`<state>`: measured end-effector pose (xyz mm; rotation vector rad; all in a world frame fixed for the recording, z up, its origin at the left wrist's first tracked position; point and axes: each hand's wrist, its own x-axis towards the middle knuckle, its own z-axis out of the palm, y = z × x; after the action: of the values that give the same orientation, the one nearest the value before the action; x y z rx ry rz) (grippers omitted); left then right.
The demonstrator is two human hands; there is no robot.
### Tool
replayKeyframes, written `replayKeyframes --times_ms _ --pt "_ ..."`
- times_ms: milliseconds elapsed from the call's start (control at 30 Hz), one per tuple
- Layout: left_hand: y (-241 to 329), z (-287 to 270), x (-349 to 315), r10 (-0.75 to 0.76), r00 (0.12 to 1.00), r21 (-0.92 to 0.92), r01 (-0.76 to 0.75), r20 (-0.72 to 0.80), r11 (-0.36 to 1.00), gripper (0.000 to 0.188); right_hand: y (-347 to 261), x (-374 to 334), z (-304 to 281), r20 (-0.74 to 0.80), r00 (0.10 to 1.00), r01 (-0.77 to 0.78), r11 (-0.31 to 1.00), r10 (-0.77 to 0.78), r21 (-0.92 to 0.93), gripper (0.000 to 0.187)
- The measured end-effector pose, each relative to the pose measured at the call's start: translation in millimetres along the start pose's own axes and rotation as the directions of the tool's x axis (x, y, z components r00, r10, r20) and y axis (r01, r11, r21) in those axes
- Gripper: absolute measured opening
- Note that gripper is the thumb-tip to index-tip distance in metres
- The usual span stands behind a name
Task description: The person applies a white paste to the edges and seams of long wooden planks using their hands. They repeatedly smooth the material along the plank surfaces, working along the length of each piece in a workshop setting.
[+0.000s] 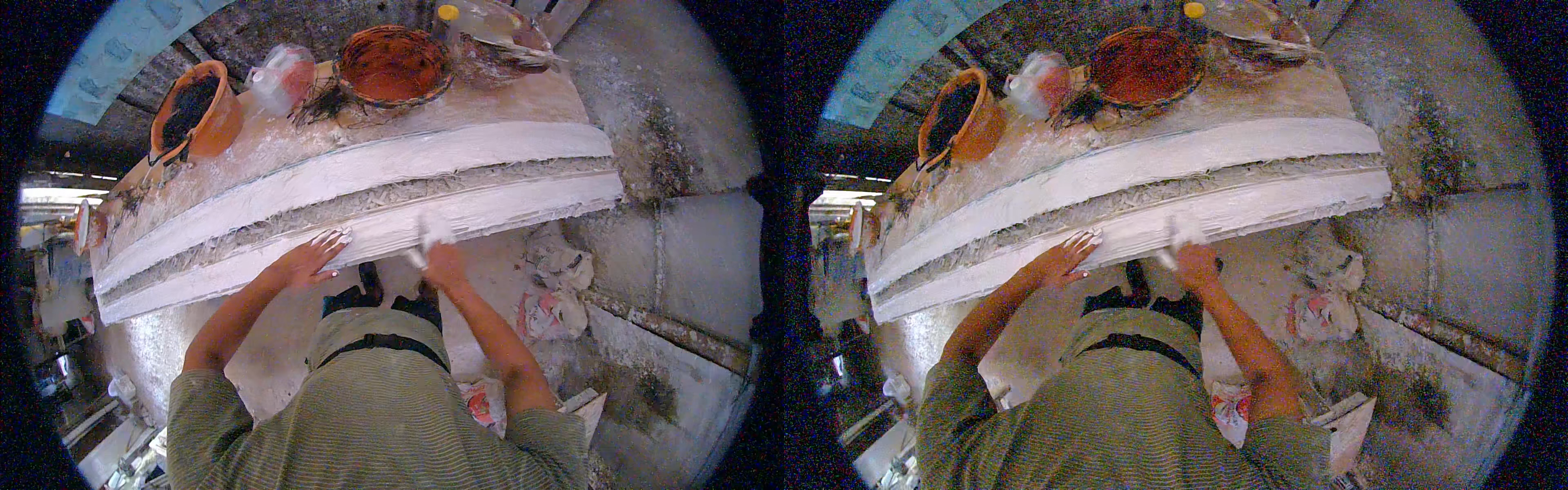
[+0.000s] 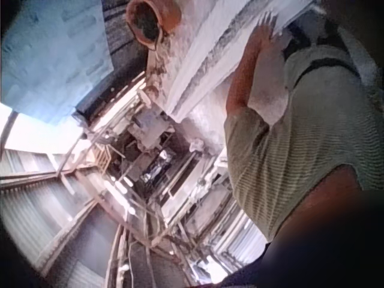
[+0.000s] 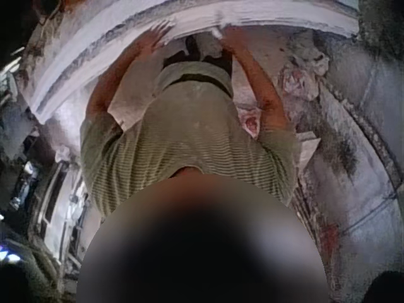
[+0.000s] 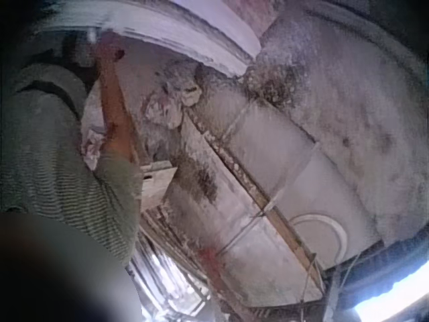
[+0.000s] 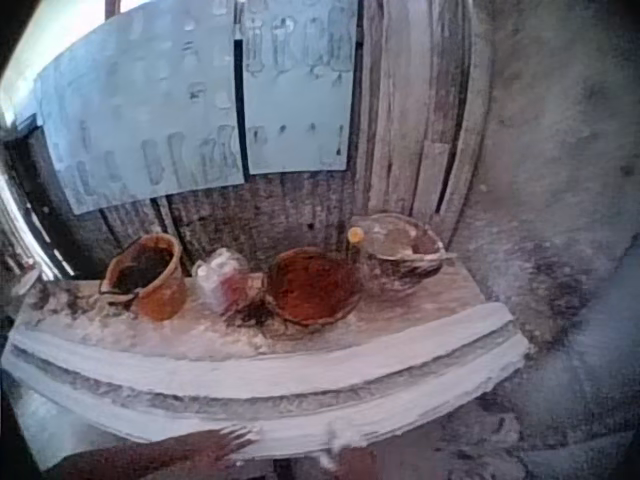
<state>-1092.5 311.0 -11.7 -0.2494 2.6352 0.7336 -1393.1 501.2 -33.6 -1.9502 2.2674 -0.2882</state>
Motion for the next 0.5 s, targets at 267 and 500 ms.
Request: replayKeyframes --times_ms 267,500 --pt "11 -3 29 -0.042 0.999 0.114 0.040 0.020 0.993 0.075 -31 18 5 -0.048 0.947 0.318 0.916 -0.317 0.243 0.081" --pt "38 -28 97 0.076 0.997 0.086 -0.077 0.010 0.993 0.075 115 -11 -25 0.144 0.962 -0.221 0.971 0.231 -0.087 0.078"
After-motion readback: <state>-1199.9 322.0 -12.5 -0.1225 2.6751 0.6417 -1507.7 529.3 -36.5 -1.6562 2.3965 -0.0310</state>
